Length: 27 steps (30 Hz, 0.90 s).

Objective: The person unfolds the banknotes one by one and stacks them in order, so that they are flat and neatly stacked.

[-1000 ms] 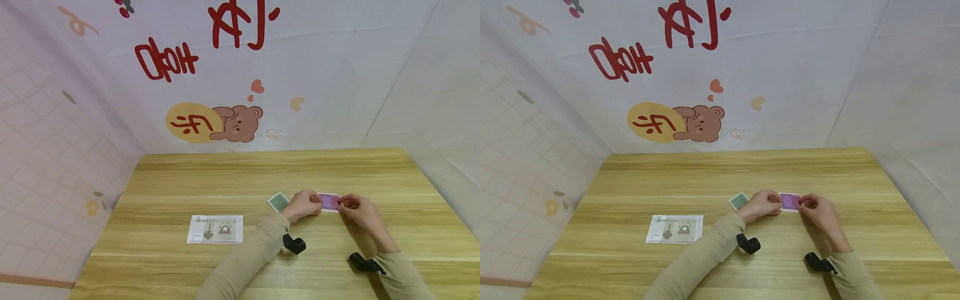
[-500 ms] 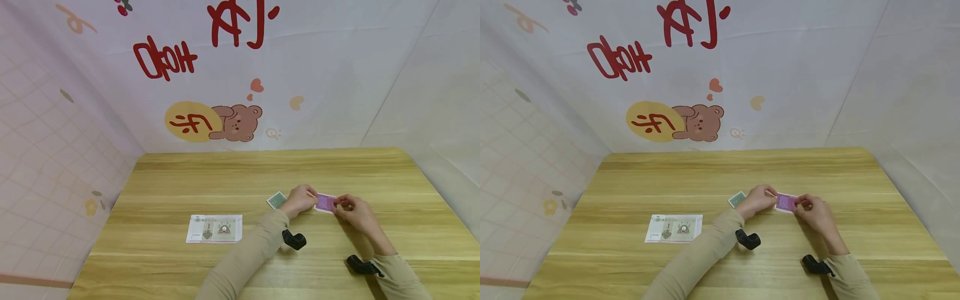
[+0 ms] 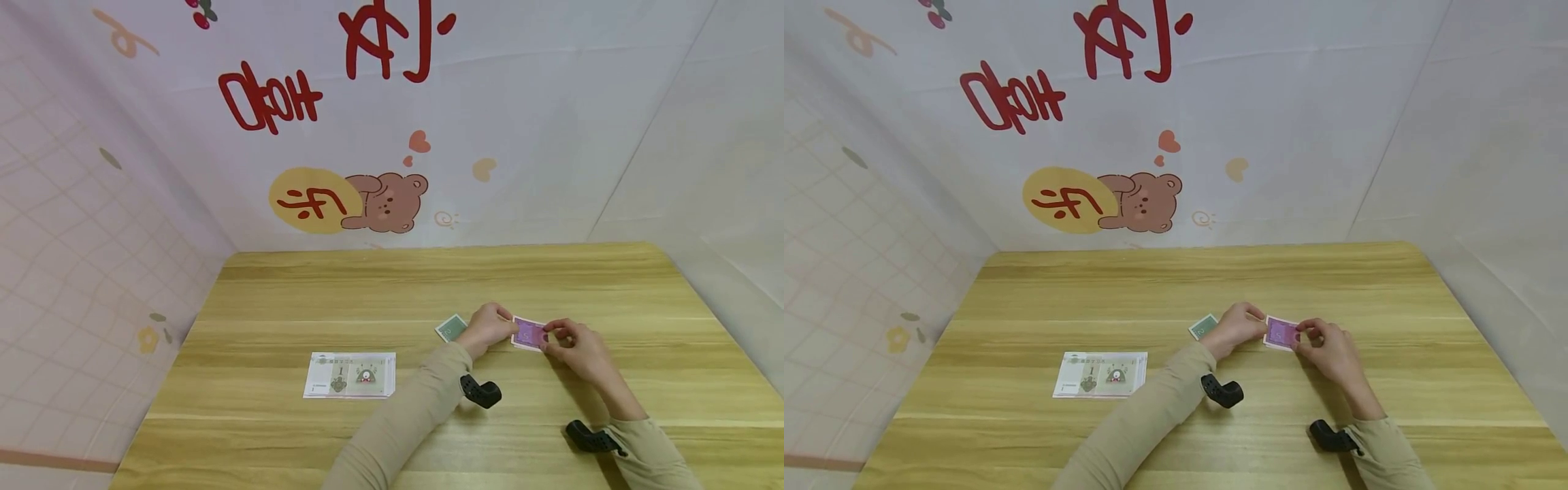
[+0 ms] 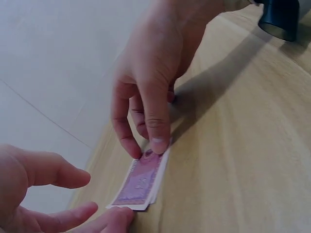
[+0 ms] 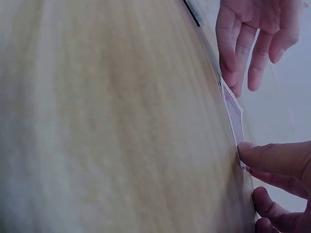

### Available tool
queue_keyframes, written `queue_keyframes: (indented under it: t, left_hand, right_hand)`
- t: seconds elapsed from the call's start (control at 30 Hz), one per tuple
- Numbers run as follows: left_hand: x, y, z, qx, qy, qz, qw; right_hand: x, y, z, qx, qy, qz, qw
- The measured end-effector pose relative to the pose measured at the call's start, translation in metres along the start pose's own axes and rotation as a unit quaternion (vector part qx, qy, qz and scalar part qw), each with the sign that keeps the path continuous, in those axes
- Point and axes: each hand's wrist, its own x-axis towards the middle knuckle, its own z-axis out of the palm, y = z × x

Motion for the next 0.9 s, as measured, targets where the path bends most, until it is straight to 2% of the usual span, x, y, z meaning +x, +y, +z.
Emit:
queue_keyframes:
  t: [0.1,0.17,0.3,0.4,0.43,0.57,0.77,0.9]
  left_hand:
    - [0.001,0.001,-0.002,0.028,-0.004,0.004,0.9996]
    - [0.002,0.000,-0.003,0.024,-0.008,0.003,0.9997]
    - [0.004,-0.004,-0.003,-0.070,-0.035,0.001,0.9969]
    - [0.004,-0.007,-0.004,-0.140,-0.074,0.011,0.9873]
    - [0.004,-0.007,-0.004,-0.148,-0.088,0.016,0.9849]
    - [0.005,-0.010,-0.005,-0.152,-0.128,0.034,0.9794]
    - [0.006,-0.012,-0.005,-0.167,-0.147,0.039,0.9742]
    - [0.005,-0.014,-0.007,-0.171,-0.164,0.046,0.9705]
  right_hand:
    - [-0.001,-0.002,0.002,0.002,0.000,-0.004,1.0000]
    - [-0.001,-0.003,0.003,0.006,0.004,-0.013,0.9999]
    - [-0.002,-0.007,0.009,0.010,0.013,-0.036,0.9992]
    - [-0.001,-0.012,0.013,0.021,0.011,-0.048,0.9986]
    - [0.000,-0.014,0.015,0.033,0.007,-0.050,0.9982]
    - [0.003,-0.020,0.019,0.067,0.016,-0.055,0.9961]
    - [0.007,-0.025,0.024,0.093,0.054,-0.054,0.9927]
    - [0.006,-0.025,0.022,0.136,0.070,-0.065,0.9861]
